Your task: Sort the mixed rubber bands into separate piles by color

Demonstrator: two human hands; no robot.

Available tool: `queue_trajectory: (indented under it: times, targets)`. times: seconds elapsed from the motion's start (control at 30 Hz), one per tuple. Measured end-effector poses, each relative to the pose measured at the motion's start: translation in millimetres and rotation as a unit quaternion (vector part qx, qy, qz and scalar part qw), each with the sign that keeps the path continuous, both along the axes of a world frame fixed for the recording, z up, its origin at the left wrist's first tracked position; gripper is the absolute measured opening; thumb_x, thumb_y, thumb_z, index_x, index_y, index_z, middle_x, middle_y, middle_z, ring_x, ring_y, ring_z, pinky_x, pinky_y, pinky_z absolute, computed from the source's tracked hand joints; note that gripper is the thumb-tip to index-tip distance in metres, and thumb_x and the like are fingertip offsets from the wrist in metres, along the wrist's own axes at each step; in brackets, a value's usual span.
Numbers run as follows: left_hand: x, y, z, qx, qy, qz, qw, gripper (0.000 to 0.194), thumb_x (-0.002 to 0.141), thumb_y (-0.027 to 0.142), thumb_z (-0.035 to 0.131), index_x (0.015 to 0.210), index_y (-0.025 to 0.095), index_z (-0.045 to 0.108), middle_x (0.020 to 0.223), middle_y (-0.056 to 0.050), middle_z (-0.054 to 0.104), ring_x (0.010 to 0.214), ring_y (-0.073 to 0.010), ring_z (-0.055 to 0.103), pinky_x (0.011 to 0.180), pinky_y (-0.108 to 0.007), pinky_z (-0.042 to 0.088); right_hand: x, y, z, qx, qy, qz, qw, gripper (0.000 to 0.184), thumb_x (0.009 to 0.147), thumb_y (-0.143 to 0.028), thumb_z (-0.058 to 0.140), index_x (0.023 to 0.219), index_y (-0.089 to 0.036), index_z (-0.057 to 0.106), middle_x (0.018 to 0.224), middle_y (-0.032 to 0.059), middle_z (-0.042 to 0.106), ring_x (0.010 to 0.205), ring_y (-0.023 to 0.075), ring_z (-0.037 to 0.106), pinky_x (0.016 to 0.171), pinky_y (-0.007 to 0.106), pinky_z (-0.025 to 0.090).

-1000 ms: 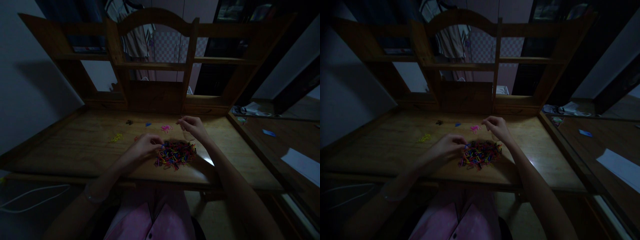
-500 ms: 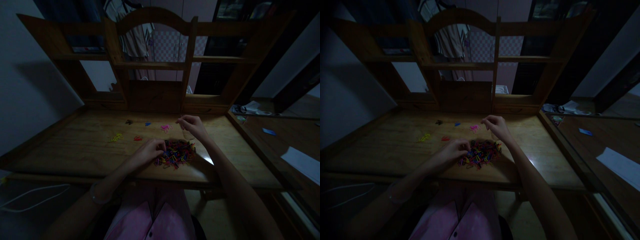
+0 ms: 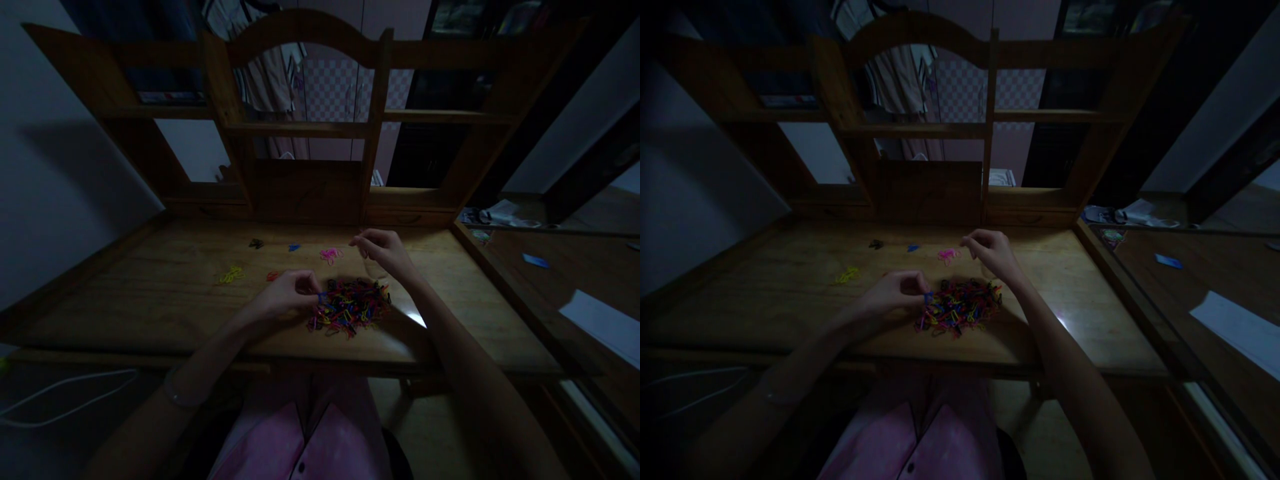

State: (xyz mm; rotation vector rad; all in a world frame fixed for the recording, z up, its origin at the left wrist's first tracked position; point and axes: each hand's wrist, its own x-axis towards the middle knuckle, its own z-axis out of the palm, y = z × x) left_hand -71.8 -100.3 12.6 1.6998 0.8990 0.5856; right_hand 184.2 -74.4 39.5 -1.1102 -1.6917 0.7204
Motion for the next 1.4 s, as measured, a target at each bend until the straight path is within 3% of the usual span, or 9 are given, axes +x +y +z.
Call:
queue_trajectory:
  times: [0.23,0.63,0.77,0.97,1.17,1.4]
  targets:
    - [-3.0,5.3,-8.6,-0.026,-0.011,0.025,0.999,0.025,0.069,0.032,0.075,0.081,0.015,0.060,0.081,-0.004,0.067,0.075,-0.0152,0.063,0.069,-0.027,0.048,-1.0,-1.2,0.4,-0.006,0.002,0.001,1.000,0.026,0.084,-0.037,0.057,0.076,-0.015,0.068,0.059,-0.0004,0.054,0.056,0.0103,0.048,0.055,0.025,0.036]
    - [-1.3,5.7,-9.9,-0.077,-0.054,0.045,0.995,0.028,0.070,0.030,0.075,0.080,0.016,0.052,0.086,-0.008,0.069,0.081,-0.0175,0.066,0.070,-0.029,0.049,-0.4,-0.2,0.3,-0.012,0.002,0.003,1.000,0.025,0.084,-0.038,0.058,0.077,-0.016,0.069,0.059,-0.0001,0.054,0.056,0.0106,0.048,0.054,0.025,0.035]
    - [-0.4,2.0,-9.7,-0.038,-0.038,0.035,0.998,0.022,0.070,0.024,0.073,0.079,0.017,0.055,0.083,-0.004,0.067,0.079,-0.0149,0.063,0.071,-0.028,0.049,0.0,-0.1,-0.2,-0.002,-0.002,0.005,1.000,0.027,0.085,-0.039,0.057,0.077,-0.016,0.069,0.060,0.0000,0.054,0.056,0.0105,0.048,0.054,0.026,0.035]
    - [9.7,-17.1,9.0,0.077,-0.008,-0.021,0.997,0.003,0.074,0.012,0.060,0.075,0.015,0.061,0.100,-0.006,0.065,0.093,-0.0170,0.061,0.085,-0.031,0.048,-0.5,0.6,-0.6,-0.012,-0.008,0.000,1.000,0.028,0.085,-0.040,0.057,0.079,-0.016,0.069,0.059,-0.0003,0.053,0.055,0.0102,0.046,0.052,0.025,0.032]
    - [12.8,-21.2,18.0,0.195,0.117,-0.043,0.973,0.018,0.074,0.006,0.053,0.081,0.018,0.065,0.088,-0.002,0.065,0.085,-0.0175,0.060,0.080,-0.030,0.044,-1.0,0.0,0.5,-0.012,-0.002,0.003,1.000,0.028,0.085,-0.040,0.057,0.078,-0.016,0.069,0.059,0.0000,0.053,0.056,0.0103,0.046,0.052,0.025,0.032]
    - [15.2,-13.3,9.2,0.219,0.155,-0.065,0.961,0.017,0.076,0.008,0.051,0.081,0.019,0.063,0.085,-0.001,0.064,0.082,-0.0173,0.058,0.077,-0.028,0.042,-1.8,-2.2,3.1,-0.014,-0.004,-0.005,1.000,0.029,0.085,-0.040,0.057,0.078,-0.015,0.069,0.058,-0.0004,0.052,0.054,0.0099,0.045,0.051,0.024,0.032]
